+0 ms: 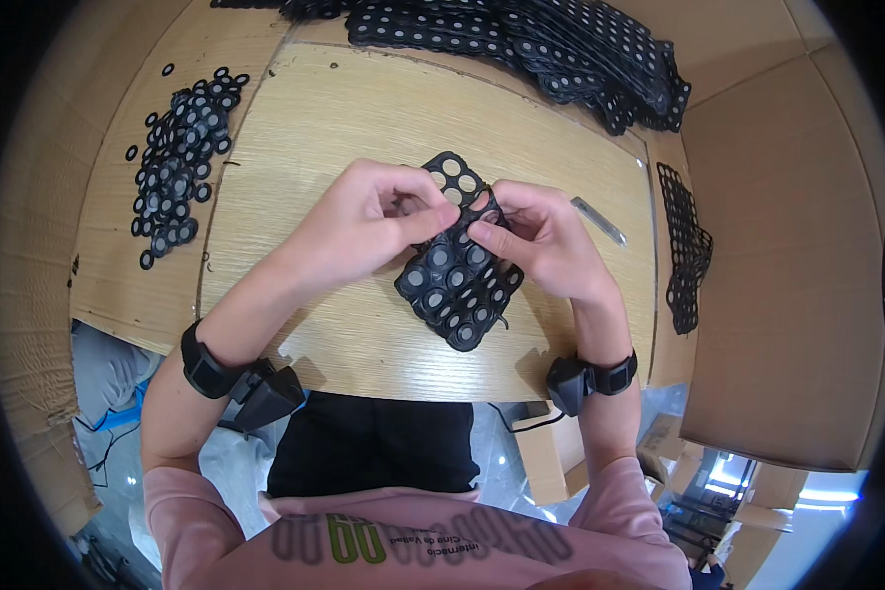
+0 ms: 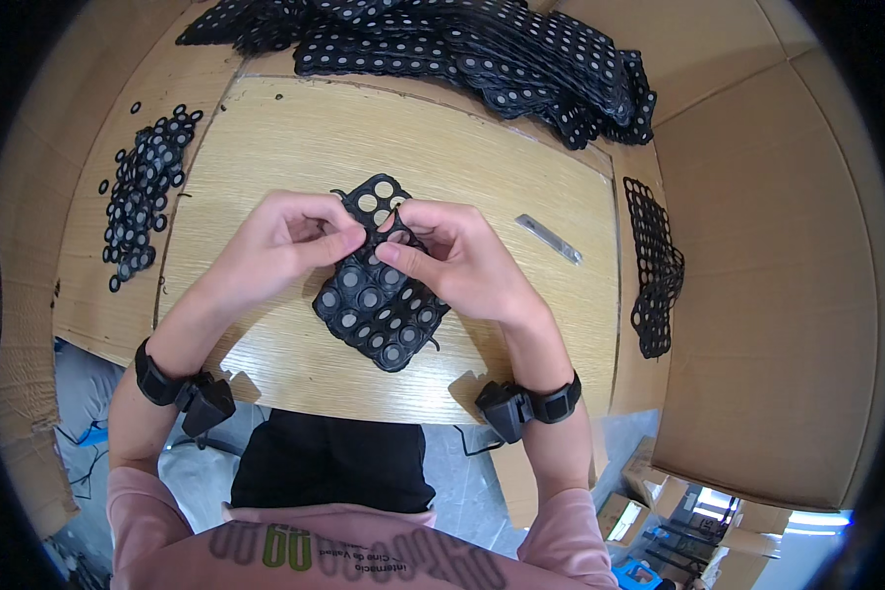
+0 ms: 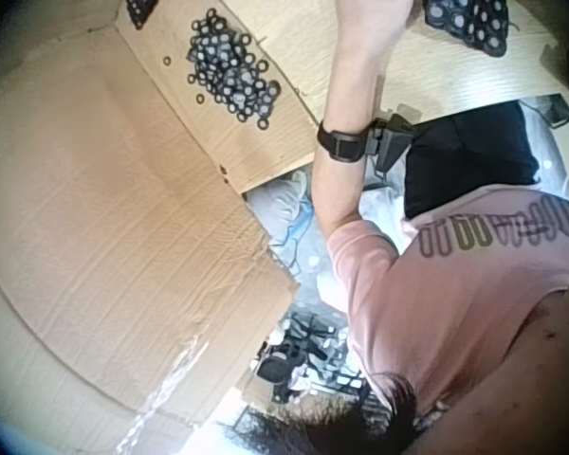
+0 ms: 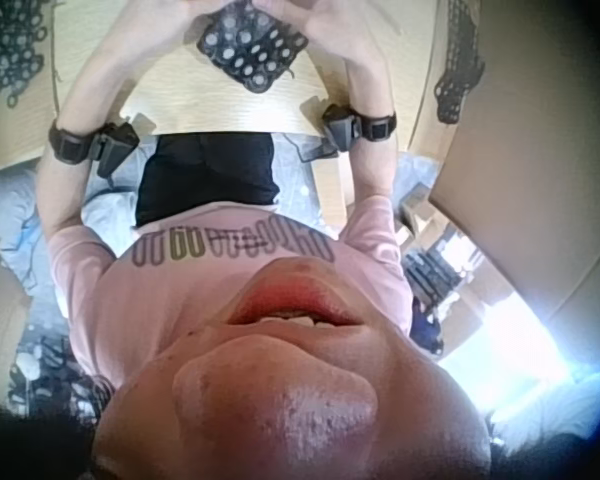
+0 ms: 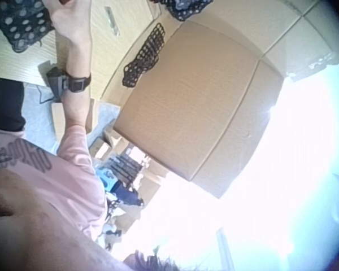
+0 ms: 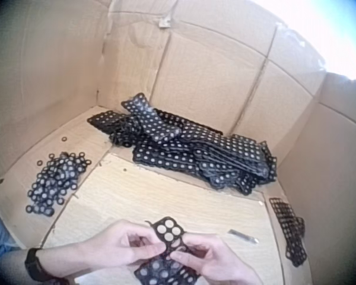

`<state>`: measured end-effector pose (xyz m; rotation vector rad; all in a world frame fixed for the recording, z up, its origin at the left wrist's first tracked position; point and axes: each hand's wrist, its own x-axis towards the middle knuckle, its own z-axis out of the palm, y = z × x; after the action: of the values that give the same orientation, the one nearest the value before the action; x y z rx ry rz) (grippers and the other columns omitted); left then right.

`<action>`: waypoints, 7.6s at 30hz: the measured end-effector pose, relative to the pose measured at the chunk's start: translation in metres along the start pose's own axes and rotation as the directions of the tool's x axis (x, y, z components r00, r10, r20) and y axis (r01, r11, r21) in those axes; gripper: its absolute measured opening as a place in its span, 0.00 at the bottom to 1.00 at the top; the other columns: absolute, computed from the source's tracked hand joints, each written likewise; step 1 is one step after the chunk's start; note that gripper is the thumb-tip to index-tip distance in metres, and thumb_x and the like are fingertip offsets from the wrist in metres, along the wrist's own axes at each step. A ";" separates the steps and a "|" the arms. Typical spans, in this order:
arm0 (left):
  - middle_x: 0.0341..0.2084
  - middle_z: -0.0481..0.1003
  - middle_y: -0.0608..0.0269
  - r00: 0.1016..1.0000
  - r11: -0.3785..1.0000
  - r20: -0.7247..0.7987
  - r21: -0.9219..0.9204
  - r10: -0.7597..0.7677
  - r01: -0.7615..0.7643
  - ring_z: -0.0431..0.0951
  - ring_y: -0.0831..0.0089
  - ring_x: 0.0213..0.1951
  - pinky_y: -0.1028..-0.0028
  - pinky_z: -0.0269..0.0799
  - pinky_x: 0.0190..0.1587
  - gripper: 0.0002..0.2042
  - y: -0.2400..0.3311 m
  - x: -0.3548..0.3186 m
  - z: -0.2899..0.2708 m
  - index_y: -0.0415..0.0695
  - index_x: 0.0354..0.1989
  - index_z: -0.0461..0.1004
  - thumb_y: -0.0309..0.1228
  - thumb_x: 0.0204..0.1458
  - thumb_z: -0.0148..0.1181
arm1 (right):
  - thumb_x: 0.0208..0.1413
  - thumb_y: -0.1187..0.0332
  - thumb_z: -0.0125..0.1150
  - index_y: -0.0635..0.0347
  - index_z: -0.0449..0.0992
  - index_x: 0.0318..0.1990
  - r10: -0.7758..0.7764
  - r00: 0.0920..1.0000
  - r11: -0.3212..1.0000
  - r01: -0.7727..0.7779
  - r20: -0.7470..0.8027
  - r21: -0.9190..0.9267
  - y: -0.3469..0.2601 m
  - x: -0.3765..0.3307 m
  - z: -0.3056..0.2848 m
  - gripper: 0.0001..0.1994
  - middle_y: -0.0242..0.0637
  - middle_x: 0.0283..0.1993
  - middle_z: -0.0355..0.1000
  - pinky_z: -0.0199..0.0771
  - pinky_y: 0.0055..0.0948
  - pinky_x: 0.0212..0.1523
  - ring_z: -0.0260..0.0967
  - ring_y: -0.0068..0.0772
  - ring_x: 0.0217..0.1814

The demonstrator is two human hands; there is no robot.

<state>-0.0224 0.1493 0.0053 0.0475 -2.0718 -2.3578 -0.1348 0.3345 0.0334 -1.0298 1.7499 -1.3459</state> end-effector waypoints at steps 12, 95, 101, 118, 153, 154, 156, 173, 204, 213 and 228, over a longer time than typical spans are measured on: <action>0.30 0.78 0.65 0.793 0.942 -0.524 0.284 0.309 -0.179 0.75 0.79 0.36 0.78 0.69 0.40 0.07 0.019 0.000 -0.046 0.38 0.35 0.78 0.30 0.57 0.58 | 0.60 0.72 0.57 0.62 0.74 0.42 0.032 0.996 0.997 -0.038 0.081 0.073 0.010 0.004 -0.020 0.06 0.23 0.33 0.72 0.65 0.14 0.35 0.65 0.09 0.34; 0.43 0.70 0.65 0.975 0.979 0.144 0.097 0.167 -0.182 0.69 0.79 0.45 0.78 0.63 0.50 0.07 -0.004 -0.004 0.006 0.37 0.43 0.71 0.26 0.60 0.52 | 0.52 0.76 0.66 0.68 0.76 0.45 -0.054 0.997 0.991 0.049 0.045 0.121 -0.007 -0.009 -0.020 0.12 0.29 0.33 0.76 0.71 0.15 0.33 0.70 0.15 0.32; 0.38 0.69 0.69 0.985 0.996 0.157 -0.054 0.075 -0.068 0.68 0.83 0.41 0.82 0.61 0.45 0.06 0.003 -0.007 0.006 0.41 0.37 0.68 0.31 0.59 0.53 | 0.50 0.75 0.68 0.68 0.75 0.48 -0.019 0.997 0.977 0.004 0.068 0.215 -0.010 -0.012 -0.025 0.17 0.31 0.37 0.76 0.70 0.15 0.34 0.71 0.16 0.33; 0.34 0.71 0.66 0.972 0.994 0.235 -0.103 -0.003 0.028 0.69 0.80 0.38 0.79 0.62 0.42 0.18 0.005 -0.012 0.004 0.37 0.41 0.70 0.43 0.62 0.45 | 0.48 0.72 0.71 0.67 0.77 0.46 -0.067 0.984 0.958 0.017 0.165 0.288 -0.010 -0.013 -0.030 0.17 0.29 0.37 0.75 0.66 0.13 0.37 0.68 0.13 0.35; 0.35 0.63 0.58 0.965 0.389 0.084 0.904 0.247 -0.178 0.63 0.59 0.39 0.67 0.62 0.46 0.18 0.006 -0.008 -0.012 0.40 0.35 0.66 0.24 0.34 0.65 | 0.44 0.61 0.73 0.63 0.76 0.47 0.250 0.841 0.517 -0.535 -0.480 -0.668 0.024 -0.048 -0.129 0.23 0.41 0.40 0.75 0.73 0.30 0.42 0.73 0.32 0.44; 0.35 0.63 0.58 0.974 0.368 0.066 0.919 0.215 -0.144 0.63 0.59 0.41 0.67 0.62 0.47 0.18 0.010 -0.009 -0.016 0.40 0.35 0.65 0.25 0.33 0.64 | 0.45 0.63 0.72 0.62 0.76 0.45 0.322 0.821 0.525 -0.569 -0.471 -0.633 0.024 -0.047 -0.131 0.21 0.36 0.36 0.74 0.71 0.27 0.38 0.72 0.29 0.39; 0.35 0.63 0.58 0.979 0.333 0.057 0.935 0.195 -0.121 0.63 0.59 0.41 0.67 0.62 0.48 0.19 0.016 -0.008 -0.022 0.40 0.35 0.65 0.25 0.33 0.65 | 0.46 0.65 0.71 0.62 0.76 0.44 0.395 0.793 0.535 -0.609 -0.464 -0.585 0.026 -0.046 -0.132 0.18 0.32 0.33 0.72 0.69 0.25 0.35 0.71 0.25 0.35; 0.31 0.70 0.59 0.972 0.530 0.152 0.817 0.178 -0.224 0.70 0.61 0.39 0.67 0.67 0.43 0.19 -0.012 0.042 0.063 0.40 0.42 0.72 0.28 0.41 0.71 | 0.58 0.68 0.60 0.63 0.73 0.36 0.260 0.949 0.898 -0.305 -0.177 -0.318 0.017 -0.034 -0.118 0.07 0.26 0.29 0.73 0.61 0.15 0.26 0.65 0.12 0.27; 0.31 0.74 0.66 0.985 0.923 0.055 0.361 -0.165 0.134 0.72 0.85 0.35 0.85 0.68 0.37 0.07 -0.003 0.037 0.033 0.35 0.41 0.67 0.16 0.56 0.56 | 0.50 0.70 0.62 0.62 0.73 0.31 0.154 0.939 0.985 -0.121 0.307 -0.125 0.020 -0.013 -0.077 0.06 0.26 0.21 0.66 0.59 0.20 0.21 0.61 0.17 0.23; 0.30 0.75 0.67 0.988 0.935 0.060 0.336 -0.142 0.114 0.72 0.86 0.33 0.86 0.68 0.34 0.06 -0.006 0.037 0.033 0.36 0.40 0.67 0.17 0.56 0.56 | 0.52 0.70 0.60 0.61 0.72 0.32 0.246 0.920 0.964 -0.197 0.307 -0.181 0.014 -0.014 -0.075 0.05 0.27 0.21 0.66 0.59 0.20 0.22 0.61 0.17 0.24; 0.31 0.75 0.65 0.992 0.923 0.027 0.368 -0.127 0.108 0.74 0.84 0.35 0.85 0.70 0.37 0.06 -0.005 0.034 0.034 0.36 0.40 0.67 0.17 0.56 0.56 | 0.53 0.69 0.58 0.61 0.71 0.29 0.208 0.959 0.942 -0.143 0.194 -0.303 0.000 -0.017 -0.064 0.06 0.32 0.22 0.69 0.66 0.21 0.23 0.68 0.19 0.25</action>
<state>-0.0576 0.1834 0.0038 0.1163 -2.5741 -2.0100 -0.1838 0.3768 0.0483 -1.1013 1.8481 -0.8461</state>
